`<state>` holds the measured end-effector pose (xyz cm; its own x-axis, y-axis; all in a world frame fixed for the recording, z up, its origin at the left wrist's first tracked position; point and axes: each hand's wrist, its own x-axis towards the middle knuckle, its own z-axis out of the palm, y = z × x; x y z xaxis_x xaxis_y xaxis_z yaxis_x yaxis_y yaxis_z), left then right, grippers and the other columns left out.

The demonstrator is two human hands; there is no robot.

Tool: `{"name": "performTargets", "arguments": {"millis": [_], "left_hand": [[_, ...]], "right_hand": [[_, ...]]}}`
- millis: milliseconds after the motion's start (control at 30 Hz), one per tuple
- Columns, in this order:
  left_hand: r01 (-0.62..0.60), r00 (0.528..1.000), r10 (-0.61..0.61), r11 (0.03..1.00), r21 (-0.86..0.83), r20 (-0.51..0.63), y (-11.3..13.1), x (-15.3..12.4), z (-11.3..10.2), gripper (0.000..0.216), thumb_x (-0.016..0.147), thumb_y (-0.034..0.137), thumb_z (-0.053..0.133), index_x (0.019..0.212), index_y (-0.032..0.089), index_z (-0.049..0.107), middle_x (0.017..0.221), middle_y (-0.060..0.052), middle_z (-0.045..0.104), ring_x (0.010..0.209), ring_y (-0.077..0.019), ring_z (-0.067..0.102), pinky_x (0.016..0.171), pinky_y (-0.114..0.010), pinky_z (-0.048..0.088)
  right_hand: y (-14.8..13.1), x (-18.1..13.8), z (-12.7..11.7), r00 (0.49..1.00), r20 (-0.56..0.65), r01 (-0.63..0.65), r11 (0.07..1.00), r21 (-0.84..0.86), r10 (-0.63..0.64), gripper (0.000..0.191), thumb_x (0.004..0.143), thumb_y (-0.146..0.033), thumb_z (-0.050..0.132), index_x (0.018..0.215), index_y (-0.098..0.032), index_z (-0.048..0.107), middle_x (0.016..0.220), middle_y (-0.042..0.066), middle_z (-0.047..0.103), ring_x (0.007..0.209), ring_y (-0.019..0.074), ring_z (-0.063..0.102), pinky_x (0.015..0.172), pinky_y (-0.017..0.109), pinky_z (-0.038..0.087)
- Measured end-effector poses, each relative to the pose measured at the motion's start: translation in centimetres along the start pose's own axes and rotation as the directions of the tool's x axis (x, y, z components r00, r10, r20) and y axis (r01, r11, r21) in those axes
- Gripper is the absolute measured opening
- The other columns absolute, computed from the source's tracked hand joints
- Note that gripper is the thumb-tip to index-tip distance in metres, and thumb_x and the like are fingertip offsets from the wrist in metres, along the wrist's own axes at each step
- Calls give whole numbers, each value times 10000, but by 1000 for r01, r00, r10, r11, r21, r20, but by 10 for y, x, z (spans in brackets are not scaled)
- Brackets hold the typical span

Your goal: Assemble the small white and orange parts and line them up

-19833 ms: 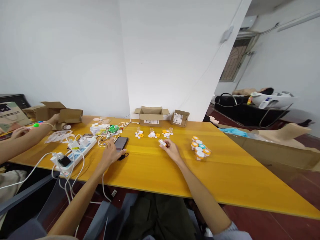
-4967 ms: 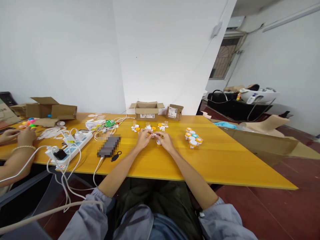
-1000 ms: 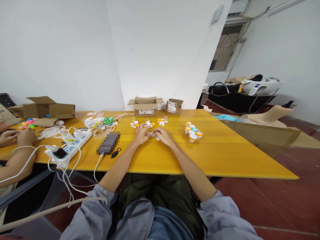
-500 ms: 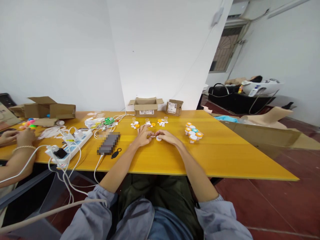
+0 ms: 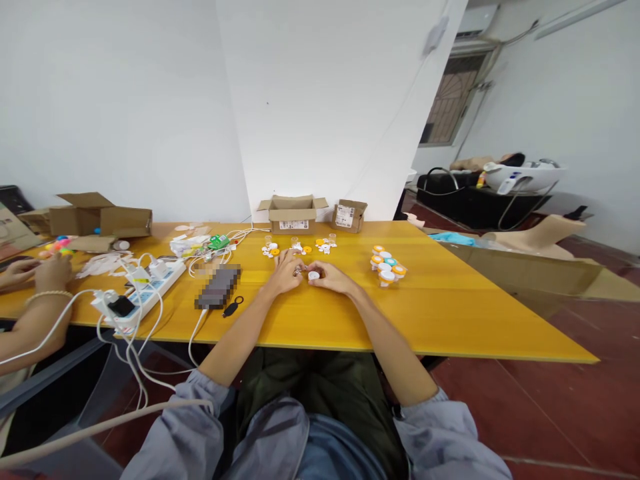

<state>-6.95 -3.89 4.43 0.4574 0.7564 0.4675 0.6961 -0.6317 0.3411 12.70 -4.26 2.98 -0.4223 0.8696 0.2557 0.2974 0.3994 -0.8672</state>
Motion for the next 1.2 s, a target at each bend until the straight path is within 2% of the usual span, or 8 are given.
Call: {"name": "performTargets", "arguments": {"millis": [133, 267, 533, 767, 867, 1000, 1100, 1200], "left_hand": [[-16, 999, 15, 1000, 25, 43, 2, -1, -1, 340, 686, 103, 580, 963, 267, 689, 1414, -48, 540, 1321, -325, 407, 1096, -526, 358], [-27, 998, 24, 998, 50, 63, 0, -2, 1, 396, 690, 109, 567, 1033, 276, 670, 1436, -47, 521, 1342, -321, 387, 1108, -532, 350], [-52, 996, 48, 998, 42, 76, -1, -2, 3, 417, 708, 123, 560, 1086, 271, 654, 1449, -57, 505, 1348, -328, 378, 1099, -529, 355], [-60, 996, 58, 998, 28, 67, -2, -1, 3, 447, 710, 123, 565, 1120, 280, 649, 1422, -60, 523, 1331, -329, 389, 1086, -532, 359], [-62, 995, 60, 998, 30, 74, -2, -1, 3, 425, 717, 130, 568, 1105, 276, 660, 1419, -60, 523, 1330, -329, 387, 1085, -534, 355], [-93, 992, 90, 995, 34, 94, 0, -1, 3, 369, 750, 155, 564, 1083, 260, 681, 1431, -70, 513, 1333, -331, 385, 1077, -527, 357], [-116, 989, 113, 993, 30, 99, 0, -1, 3, 354, 764, 173, 575, 1085, 265, 694, 1424, -72, 523, 1328, -330, 391, 1070, -517, 362], [-111, 989, 108, 993, 32, 97, 1, -1, 3, 354, 765, 179, 589, 1089, 266, 700, 1418, -76, 532, 1329, -336, 393, 1070, -523, 361]], "right_hand": [[0, 0, -2, 1000, -2, 0, 1000, 15, 0, 337, 649, -344, 771, 934, -192, 675, 861, 4, 679, 788, 179, 594, 760, 331, 499], [-4, -1, -4, 1000, -13, -1, 1000, 10, 1, 275, 661, -330, 745, 893, -196, 684, 839, 3, 686, 775, 180, 600, 755, 330, 505], [-13, -3, -4, 998, -70, -3, 1000, -8, 3, 227, 683, -359, 737, 836, -200, 683, 821, 9, 708, 771, 181, 624, 755, 323, 512], [-6, 1, -8, 962, -268, 35, 995, -98, -61, 230, 738, -420, 707, 821, -208, 671, 825, 22, 724, 745, 177, 619, 715, 309, 503], [1, 2, -11, 933, -357, -16, 989, -149, -38, 195, 732, -404, 703, 780, -222, 650, 780, 4, 714, 671, 164, 599, 660, 299, 489], [6, 2, -11, 914, -406, -101, 979, -176, 21, 174, 675, -356, 748, 735, -238, 636, 742, -12, 709, 637, 163, 601, 633, 295, 483], [6, 3, -11, 903, -425, -127, 985, -120, 64, 167, 674, -348, 750, 674, -234, 629, 711, 2, 708, 669, 181, 632, 647, 302, 498], [4, 4, -12, 897, -424, -134, 991, 3, 123, 210, 693, -382, 739, 623, -226, 618, 664, 11, 697, 675, 188, 647, 653, 304, 512]]}}
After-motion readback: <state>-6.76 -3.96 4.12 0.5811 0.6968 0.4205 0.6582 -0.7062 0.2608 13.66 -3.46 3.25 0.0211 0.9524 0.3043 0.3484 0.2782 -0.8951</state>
